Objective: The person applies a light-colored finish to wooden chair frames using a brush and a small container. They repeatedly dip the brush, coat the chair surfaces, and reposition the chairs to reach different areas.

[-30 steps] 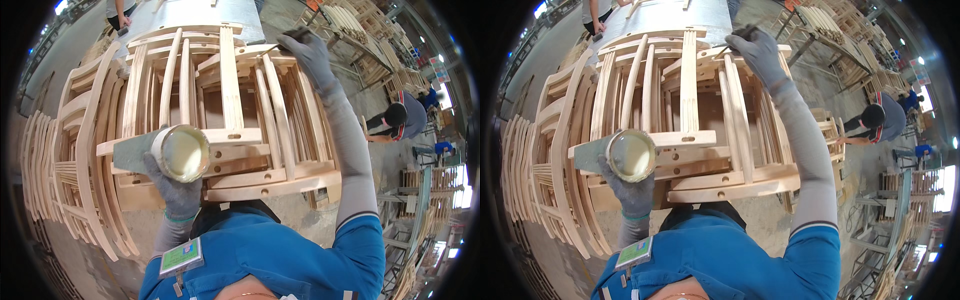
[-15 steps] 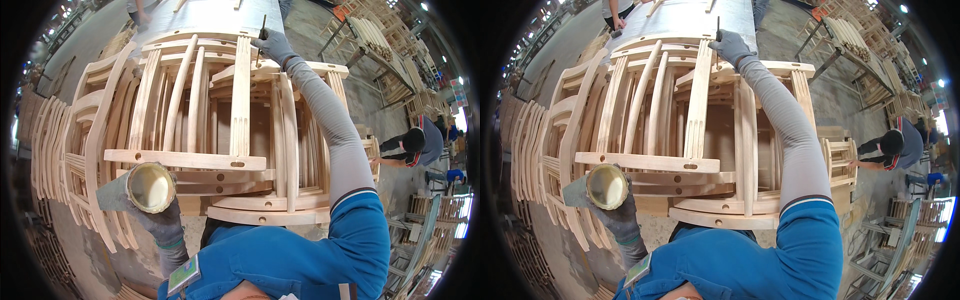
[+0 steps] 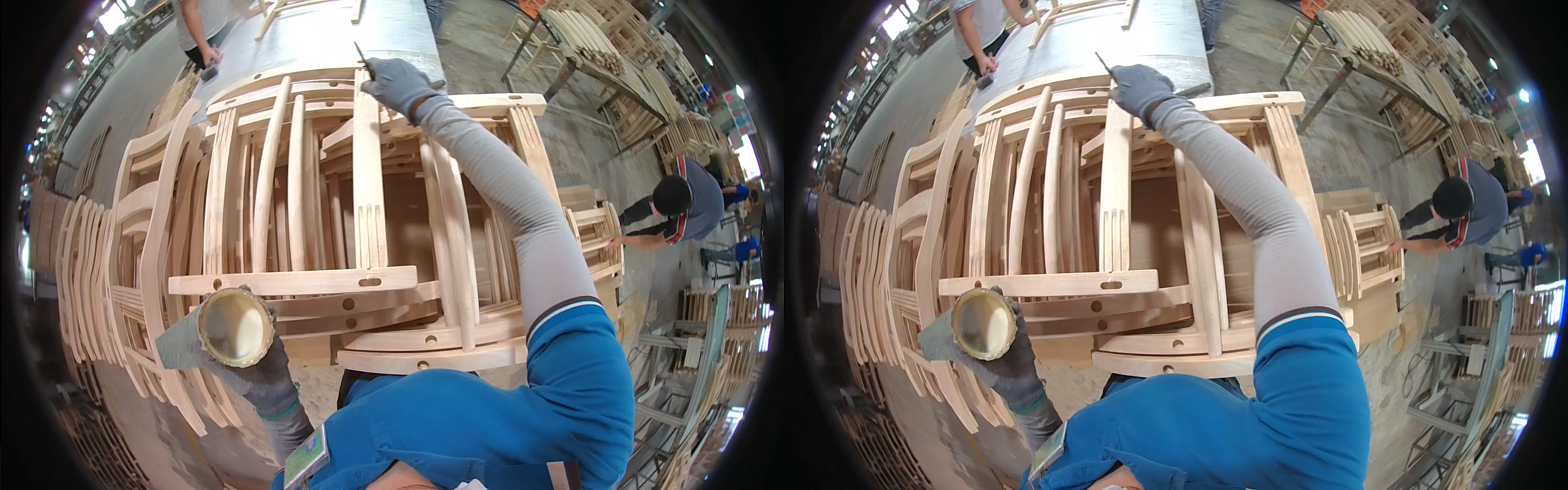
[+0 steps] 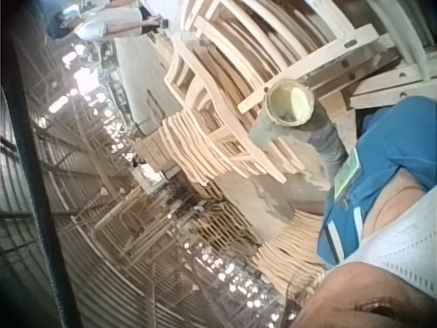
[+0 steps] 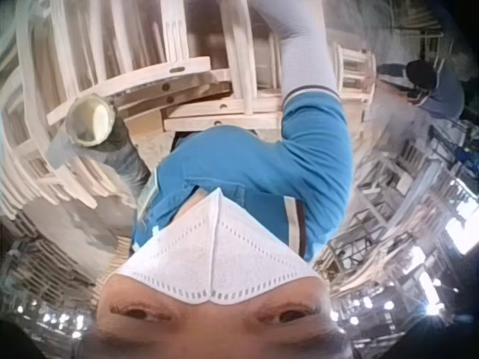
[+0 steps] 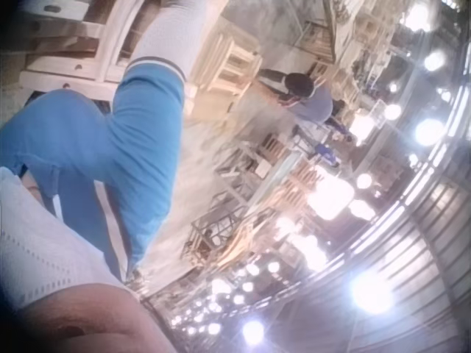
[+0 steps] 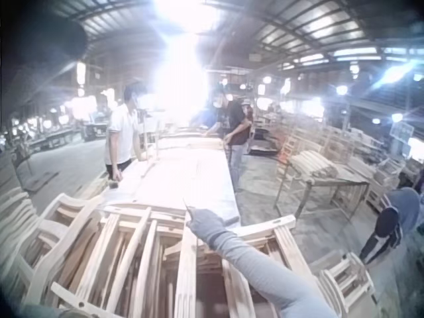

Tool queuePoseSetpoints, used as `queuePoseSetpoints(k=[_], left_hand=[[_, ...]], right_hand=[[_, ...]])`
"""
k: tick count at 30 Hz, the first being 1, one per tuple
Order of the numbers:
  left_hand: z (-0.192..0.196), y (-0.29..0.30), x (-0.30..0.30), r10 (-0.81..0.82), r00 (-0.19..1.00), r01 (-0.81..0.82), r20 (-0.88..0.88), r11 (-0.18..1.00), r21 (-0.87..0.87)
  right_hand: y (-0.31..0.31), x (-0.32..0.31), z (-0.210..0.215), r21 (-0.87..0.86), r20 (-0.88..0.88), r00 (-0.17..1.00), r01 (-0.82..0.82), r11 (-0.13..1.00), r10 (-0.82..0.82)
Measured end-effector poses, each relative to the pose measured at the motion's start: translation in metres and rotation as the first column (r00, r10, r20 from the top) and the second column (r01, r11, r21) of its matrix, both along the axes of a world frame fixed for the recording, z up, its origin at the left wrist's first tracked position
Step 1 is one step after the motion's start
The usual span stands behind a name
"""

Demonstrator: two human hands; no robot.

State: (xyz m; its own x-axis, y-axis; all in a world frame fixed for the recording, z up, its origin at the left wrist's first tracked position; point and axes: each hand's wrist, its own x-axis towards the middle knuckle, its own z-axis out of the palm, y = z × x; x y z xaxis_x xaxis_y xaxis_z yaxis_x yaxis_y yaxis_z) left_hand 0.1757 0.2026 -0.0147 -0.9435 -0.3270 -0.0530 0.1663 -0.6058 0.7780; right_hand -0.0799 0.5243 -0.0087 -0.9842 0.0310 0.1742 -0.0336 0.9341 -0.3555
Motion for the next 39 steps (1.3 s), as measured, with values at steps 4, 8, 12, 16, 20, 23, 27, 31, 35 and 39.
queuePoseSetpoints(k=[4, 8, 12, 16, 20, 23, 27, 31, 35, 39], left_hand=[[0.000, -0.003, -0.001, -0.161, 0.982, 0.171, -0.095, 0.979, 0.113], [0.003, -0.003, -0.002, -0.160, 0.984, 0.166, -0.074, 0.983, 0.085], [0.013, 0.014, -0.005, -0.066, 0.992, 0.016, -0.105, 0.906, -0.424], [0.016, 0.031, -0.001, -0.196, 0.912, -0.284, -0.360, 0.331, -0.900], [0.020, 0.046, 0.006, -0.294, 0.902, -0.042, -0.317, 0.669, -0.742], [0.000, 0.031, 0.010, -0.467, 0.760, -0.342, -0.452, 0.303, -0.889], [0.015, 0.036, 0.011, -0.676, 0.686, 0.355, -0.268, 0.633, -0.689], [0.028, 0.053, 0.021, -0.814, 0.573, 0.792, -0.090, 0.523, 0.314], [0.026, 0.055, 0.022, -0.764, 0.623, 0.769, -0.168, 0.558, 0.311], [0.027, 0.059, 0.023, -0.642, 0.738, 0.672, -0.207, 0.725, 0.151]], right_hand=[[0.014, 0.001, -0.007, -0.099, -0.169, 0.985, 0.001, 0.995, -0.018], [0.011, 0.016, -0.001, -0.183, -0.117, 0.989, 0.067, 0.981, -0.090], [0.015, 0.071, 0.015, -0.281, -0.320, 0.937, 0.049, 0.958, -0.142], [0.008, 0.149, 0.048, -0.533, -0.472, 0.875, -0.188, 0.825, -0.106], [-0.014, 0.254, 0.084, -0.765, -0.481, 0.855, -0.299, 0.571, -0.197], [-0.044, 0.326, 0.098, -0.863, -0.451, 0.847, -0.333, 0.379, -0.283], [-0.085, 0.371, 0.089, -0.864, -0.419, 0.878, -0.306, 0.400, -0.233], [-0.102, 0.372, 0.070, -0.767, -0.501, 0.846, -0.337, 0.545, -0.182], [-0.121, 0.379, 0.053, -0.777, -0.434, 0.868, -0.224, 0.589, -0.242], [-0.135, 0.399, 0.019, -0.616, -0.608, 0.790, -0.403, 0.677, -0.083]])
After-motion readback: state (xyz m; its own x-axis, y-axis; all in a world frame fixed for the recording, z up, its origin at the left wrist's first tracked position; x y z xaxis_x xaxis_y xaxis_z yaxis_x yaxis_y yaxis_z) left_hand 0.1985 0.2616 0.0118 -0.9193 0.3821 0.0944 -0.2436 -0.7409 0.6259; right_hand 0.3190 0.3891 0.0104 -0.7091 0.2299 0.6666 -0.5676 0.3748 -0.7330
